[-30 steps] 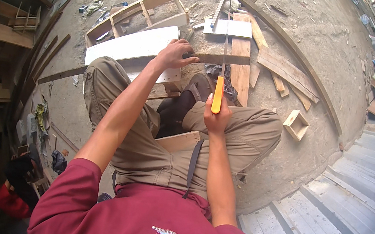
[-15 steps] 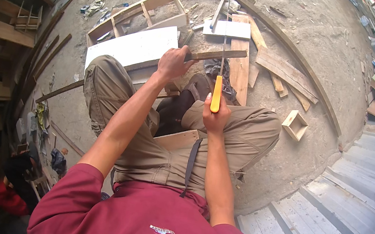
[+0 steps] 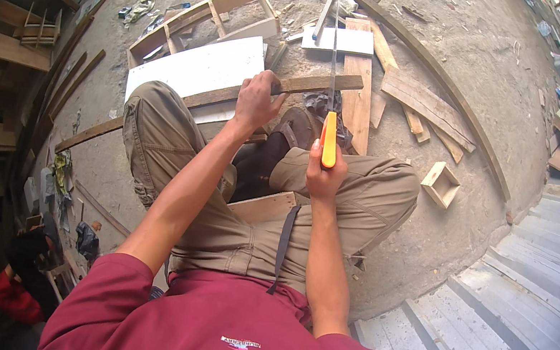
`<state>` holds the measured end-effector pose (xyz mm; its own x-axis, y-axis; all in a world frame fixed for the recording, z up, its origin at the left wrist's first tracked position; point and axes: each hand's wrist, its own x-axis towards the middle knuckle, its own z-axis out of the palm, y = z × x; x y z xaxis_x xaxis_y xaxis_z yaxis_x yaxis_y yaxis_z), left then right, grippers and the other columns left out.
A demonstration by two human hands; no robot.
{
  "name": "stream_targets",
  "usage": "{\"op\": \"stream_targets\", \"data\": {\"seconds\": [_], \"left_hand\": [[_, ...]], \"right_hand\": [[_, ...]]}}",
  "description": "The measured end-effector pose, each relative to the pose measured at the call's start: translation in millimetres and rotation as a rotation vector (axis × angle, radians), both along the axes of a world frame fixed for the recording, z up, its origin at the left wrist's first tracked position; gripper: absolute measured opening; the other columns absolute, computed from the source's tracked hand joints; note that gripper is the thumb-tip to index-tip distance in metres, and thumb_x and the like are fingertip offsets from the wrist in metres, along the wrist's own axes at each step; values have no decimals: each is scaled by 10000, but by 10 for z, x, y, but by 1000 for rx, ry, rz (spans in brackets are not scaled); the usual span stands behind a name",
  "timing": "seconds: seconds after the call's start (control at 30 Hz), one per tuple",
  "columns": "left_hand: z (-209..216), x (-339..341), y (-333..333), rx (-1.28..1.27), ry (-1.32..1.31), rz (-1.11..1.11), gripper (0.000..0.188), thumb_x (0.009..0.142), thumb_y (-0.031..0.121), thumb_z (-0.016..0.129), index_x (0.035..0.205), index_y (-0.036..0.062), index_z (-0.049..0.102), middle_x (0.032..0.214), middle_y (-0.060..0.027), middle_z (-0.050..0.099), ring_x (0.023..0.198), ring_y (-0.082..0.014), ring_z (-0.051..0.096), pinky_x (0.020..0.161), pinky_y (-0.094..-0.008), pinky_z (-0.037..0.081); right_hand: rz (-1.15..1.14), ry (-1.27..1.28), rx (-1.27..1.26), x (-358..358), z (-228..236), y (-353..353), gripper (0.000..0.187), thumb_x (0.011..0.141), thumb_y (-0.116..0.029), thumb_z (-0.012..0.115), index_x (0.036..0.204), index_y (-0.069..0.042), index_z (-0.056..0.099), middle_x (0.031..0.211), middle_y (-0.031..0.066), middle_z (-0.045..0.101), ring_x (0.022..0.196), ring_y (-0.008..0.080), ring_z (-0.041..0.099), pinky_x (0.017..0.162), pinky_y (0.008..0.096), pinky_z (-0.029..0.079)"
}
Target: The person sits on the floor and uses a hand saw to cut a small wooden stick. After cutting, they use a sanding block to smooth the edges of the stick and then fit it into a wooden frame.
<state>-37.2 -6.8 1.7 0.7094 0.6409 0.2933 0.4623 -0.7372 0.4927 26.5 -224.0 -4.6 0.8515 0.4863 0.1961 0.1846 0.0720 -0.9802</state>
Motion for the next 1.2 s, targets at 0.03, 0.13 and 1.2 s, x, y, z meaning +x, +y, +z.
{"op": "stream_targets", "data": {"seconds": [0.03, 0.13, 1.2], "left_hand": [[21, 2, 0, -42, 18, 11, 380, 817, 264, 802, 1064, 68, 588, 1005, -110, 665, 1007, -304, 636, 907, -420, 441], [45, -5, 54, -93, 95, -12, 401, 809, 277, 808, 1084, 65, 607, 1032, -121, 678, 1049, -306, 633, 938, -428, 442], [0, 33, 355, 40, 355, -179, 204, 782, 242, 745, 898, 79, 704, 863, -108, 719, 1127, -239, 629, 1157, -466, 348]], "right_hand": [[6, 26, 16, -5, -4, -6, 177, 972, -138, 665, 985, 38, 653, 707, -10, 586, 648, 61, 507, 575, 254, 422], [47, 79, -6, -5, 38, -75, 172, 971, -126, 667, 995, 44, 655, 717, -6, 595, 652, 60, 503, 578, 255, 423], [133, 192, -317, -894, 1194, -1175, 390, 989, -354, 688, 1062, 28, 656, 751, 43, 651, 680, 90, 608, 642, 255, 489]]}}
